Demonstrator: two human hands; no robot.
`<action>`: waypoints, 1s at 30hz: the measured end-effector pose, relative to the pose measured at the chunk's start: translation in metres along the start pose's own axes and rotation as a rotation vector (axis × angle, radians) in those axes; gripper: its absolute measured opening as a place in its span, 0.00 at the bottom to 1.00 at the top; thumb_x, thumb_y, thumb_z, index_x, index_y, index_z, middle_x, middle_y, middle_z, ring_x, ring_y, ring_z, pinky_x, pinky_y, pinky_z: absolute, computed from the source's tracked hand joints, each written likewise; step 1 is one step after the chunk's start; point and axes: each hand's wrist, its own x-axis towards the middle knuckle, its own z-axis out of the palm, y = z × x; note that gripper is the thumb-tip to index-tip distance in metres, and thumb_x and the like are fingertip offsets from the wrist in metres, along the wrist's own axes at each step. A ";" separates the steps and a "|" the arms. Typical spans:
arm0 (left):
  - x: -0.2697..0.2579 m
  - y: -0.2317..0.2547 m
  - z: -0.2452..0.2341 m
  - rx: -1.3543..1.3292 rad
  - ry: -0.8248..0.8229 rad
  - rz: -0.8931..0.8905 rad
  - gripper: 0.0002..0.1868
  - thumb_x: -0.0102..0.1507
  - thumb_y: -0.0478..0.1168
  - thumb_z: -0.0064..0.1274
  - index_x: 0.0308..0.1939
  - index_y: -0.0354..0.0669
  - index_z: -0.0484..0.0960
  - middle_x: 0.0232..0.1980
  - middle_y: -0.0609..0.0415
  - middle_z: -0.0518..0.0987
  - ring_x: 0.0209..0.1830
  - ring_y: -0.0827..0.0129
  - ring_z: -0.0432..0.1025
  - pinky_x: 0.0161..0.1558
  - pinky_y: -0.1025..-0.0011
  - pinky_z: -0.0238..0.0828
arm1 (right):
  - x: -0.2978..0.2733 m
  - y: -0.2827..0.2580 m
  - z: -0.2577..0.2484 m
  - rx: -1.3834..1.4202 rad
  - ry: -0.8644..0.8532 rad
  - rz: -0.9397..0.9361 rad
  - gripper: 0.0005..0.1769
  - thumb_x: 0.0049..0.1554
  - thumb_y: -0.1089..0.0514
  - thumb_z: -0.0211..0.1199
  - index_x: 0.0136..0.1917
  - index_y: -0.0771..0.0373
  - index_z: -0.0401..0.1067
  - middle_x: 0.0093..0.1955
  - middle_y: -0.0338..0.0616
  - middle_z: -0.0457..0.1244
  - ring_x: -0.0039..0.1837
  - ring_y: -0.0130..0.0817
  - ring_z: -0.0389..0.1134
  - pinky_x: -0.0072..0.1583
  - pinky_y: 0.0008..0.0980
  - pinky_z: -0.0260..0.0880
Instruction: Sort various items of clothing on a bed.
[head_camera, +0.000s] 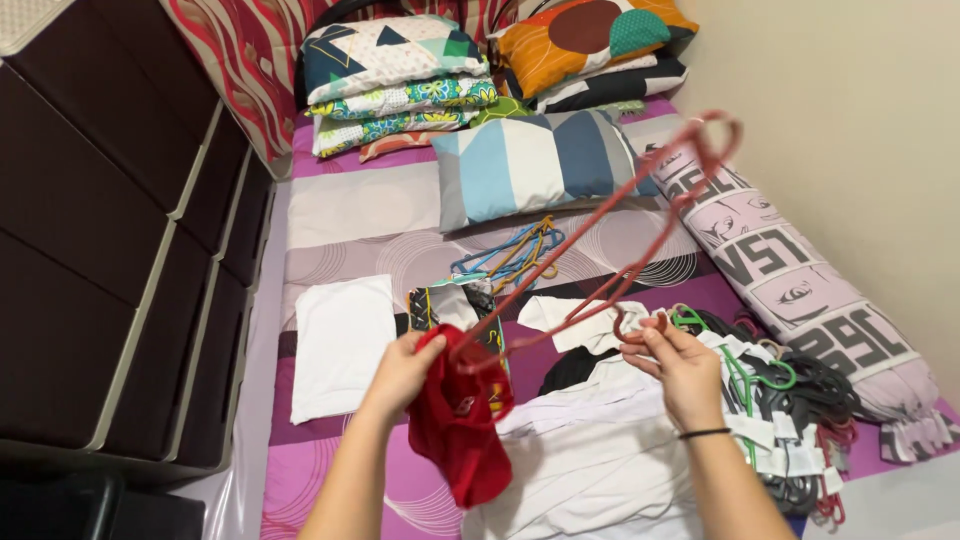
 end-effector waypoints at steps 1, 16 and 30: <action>0.005 -0.011 0.004 -0.001 0.002 -0.001 0.16 0.66 0.45 0.54 0.46 0.33 0.84 0.34 0.54 0.83 0.31 0.73 0.74 0.35 0.72 0.72 | 0.009 0.020 -0.006 -0.001 -0.001 0.002 0.16 0.63 0.62 0.57 0.61 0.74 0.72 0.50 0.54 0.70 0.50 0.43 0.75 0.53 0.40 0.78; 0.010 -0.007 0.042 0.239 0.117 0.041 0.16 0.64 0.46 0.53 0.47 0.38 0.83 0.36 0.52 0.84 0.37 0.72 0.76 0.42 0.72 0.73 | 0.203 0.154 0.064 0.377 0.119 0.730 0.29 0.67 0.43 0.49 0.73 0.58 0.49 0.73 0.61 0.49 0.60 0.68 0.67 0.65 0.56 0.71; 0.010 0.076 0.078 -0.251 -0.195 -0.103 0.13 0.66 0.45 0.51 0.47 0.40 0.79 0.38 0.52 0.82 0.37 0.66 0.75 0.42 0.67 0.73 | 0.035 0.006 0.120 -0.348 -1.034 0.287 0.14 0.57 0.59 0.71 0.55 0.66 0.78 0.45 0.39 0.73 0.46 0.29 0.71 0.51 0.34 0.73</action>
